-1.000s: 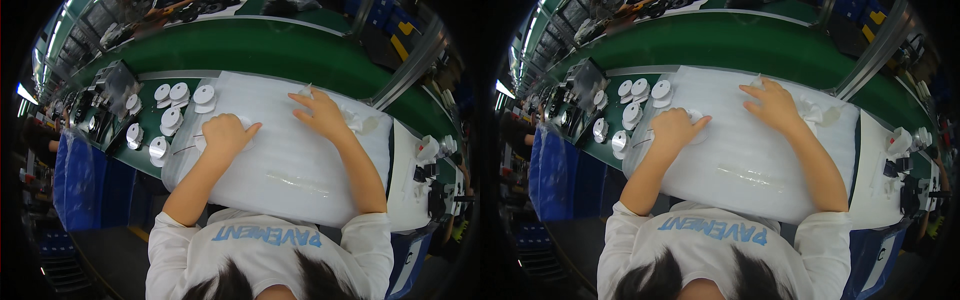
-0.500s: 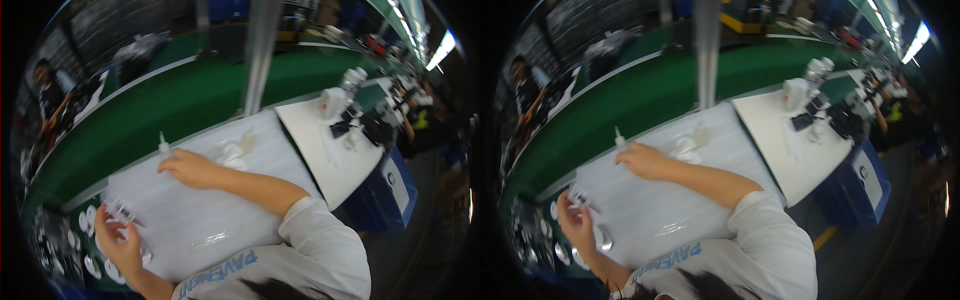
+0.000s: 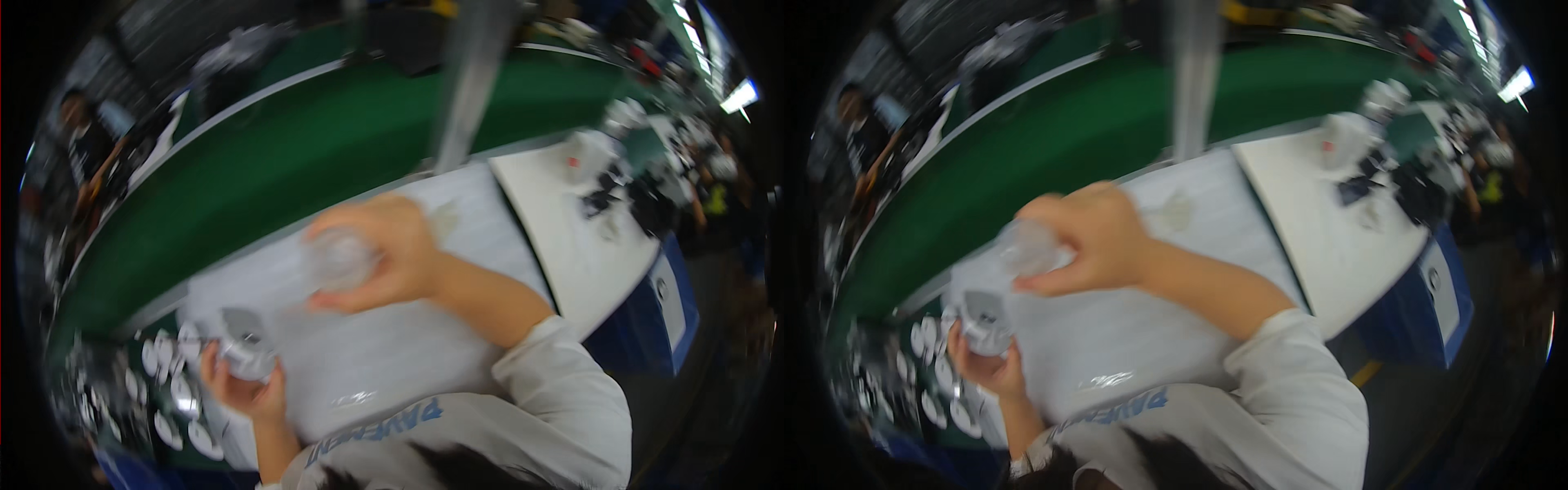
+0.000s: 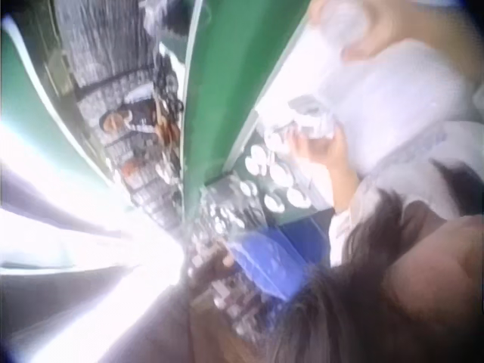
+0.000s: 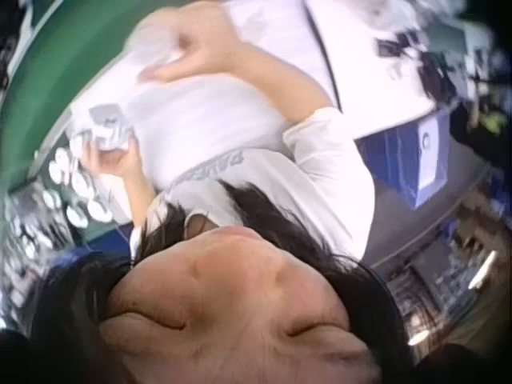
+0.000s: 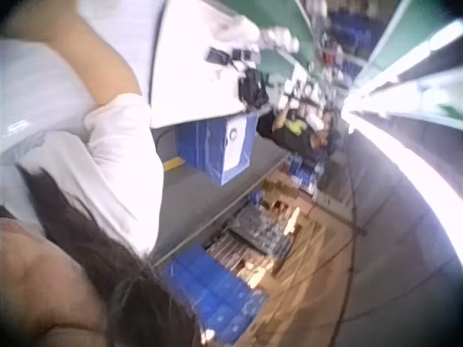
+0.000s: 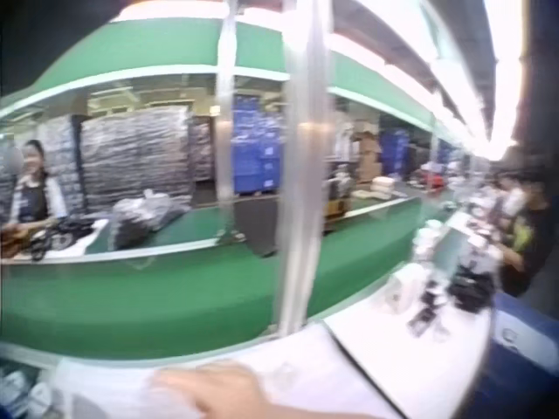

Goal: Assembling plastic components and applying adhesive on a production line.

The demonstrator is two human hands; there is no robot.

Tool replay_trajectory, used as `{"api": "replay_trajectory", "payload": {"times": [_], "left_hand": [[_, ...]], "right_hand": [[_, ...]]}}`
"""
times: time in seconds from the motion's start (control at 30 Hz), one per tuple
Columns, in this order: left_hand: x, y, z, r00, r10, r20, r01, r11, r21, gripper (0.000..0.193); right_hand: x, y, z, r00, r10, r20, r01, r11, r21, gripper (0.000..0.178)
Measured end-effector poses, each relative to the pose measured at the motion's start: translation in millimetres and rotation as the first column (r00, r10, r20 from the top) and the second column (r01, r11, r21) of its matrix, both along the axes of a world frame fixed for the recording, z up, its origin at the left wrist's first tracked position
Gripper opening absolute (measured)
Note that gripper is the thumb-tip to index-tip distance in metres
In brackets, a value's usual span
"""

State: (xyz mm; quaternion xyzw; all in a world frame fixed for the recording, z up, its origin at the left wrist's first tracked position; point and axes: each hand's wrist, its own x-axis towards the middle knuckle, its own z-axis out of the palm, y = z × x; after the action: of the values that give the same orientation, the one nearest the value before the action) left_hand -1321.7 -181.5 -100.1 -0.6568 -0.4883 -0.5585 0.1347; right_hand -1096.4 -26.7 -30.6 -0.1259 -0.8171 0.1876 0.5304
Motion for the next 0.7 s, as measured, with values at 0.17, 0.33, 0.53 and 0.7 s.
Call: {"api": "replay_trajectory", "payload": {"times": [0.17,0.33,0.53,0.7], "left_hand": [[3,-1,-4,0.979,-0.205,-0.018,0.205,0.976,0.072,0.065],[-24,-43,-11,0.805,-0.170,0.569,0.468,0.772,-0.431,0.046],[-37,-25,8,0.919,-0.237,-0.314,0.305,0.934,0.186,0.038],[-59,-36,15,0.901,-0.307,-0.305,0.358,0.925,0.127,0.039]], "right_hand": [[-16,-17,-1,0.992,-0.007,-0.125,-0.074,0.769,-0.634,0.045],[-27,-52,-15,0.949,0.158,-0.273,-0.262,0.877,-0.403,0.057],[-62,-86,5,0.771,0.532,-0.348,-0.603,0.787,-0.132,0.059],[-88,-107,18,0.897,0.390,-0.209,-0.435,0.866,-0.247,0.053]]}}
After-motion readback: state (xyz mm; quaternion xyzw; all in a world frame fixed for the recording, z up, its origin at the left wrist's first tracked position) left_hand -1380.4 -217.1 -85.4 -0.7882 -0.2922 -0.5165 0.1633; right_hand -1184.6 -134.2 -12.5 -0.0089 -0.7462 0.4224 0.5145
